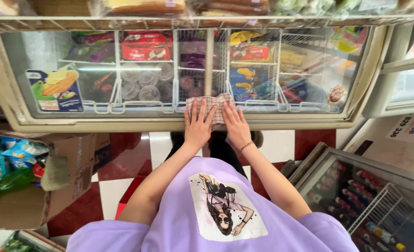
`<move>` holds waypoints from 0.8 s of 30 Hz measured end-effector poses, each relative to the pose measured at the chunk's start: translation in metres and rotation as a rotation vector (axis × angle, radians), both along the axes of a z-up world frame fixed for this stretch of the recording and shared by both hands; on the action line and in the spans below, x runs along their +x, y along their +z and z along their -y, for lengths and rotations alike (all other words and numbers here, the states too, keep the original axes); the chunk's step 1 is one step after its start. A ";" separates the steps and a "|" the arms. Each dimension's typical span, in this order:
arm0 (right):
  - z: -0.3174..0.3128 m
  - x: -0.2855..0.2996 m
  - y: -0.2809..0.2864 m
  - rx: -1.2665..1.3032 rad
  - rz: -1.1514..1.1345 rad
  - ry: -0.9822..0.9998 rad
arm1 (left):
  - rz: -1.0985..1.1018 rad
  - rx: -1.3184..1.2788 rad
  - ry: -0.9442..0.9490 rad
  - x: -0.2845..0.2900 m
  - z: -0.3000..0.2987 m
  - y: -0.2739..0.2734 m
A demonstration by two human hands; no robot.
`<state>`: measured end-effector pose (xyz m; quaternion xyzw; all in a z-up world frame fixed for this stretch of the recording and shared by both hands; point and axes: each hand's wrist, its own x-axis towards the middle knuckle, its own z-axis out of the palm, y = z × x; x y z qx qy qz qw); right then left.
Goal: The person sprays a cleaning liquid from a bottle onto the glass lids of a freezer unit and wipes them with a grey cloth, then uses a checkered cloth to wipe the metal frames and some adjacent storage shelving.
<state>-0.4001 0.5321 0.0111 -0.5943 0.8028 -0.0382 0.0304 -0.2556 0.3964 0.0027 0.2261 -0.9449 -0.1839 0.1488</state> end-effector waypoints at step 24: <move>0.122 -0.204 0.014 -0.120 0.051 0.052 | -0.102 0.008 0.062 -0.221 0.090 0.006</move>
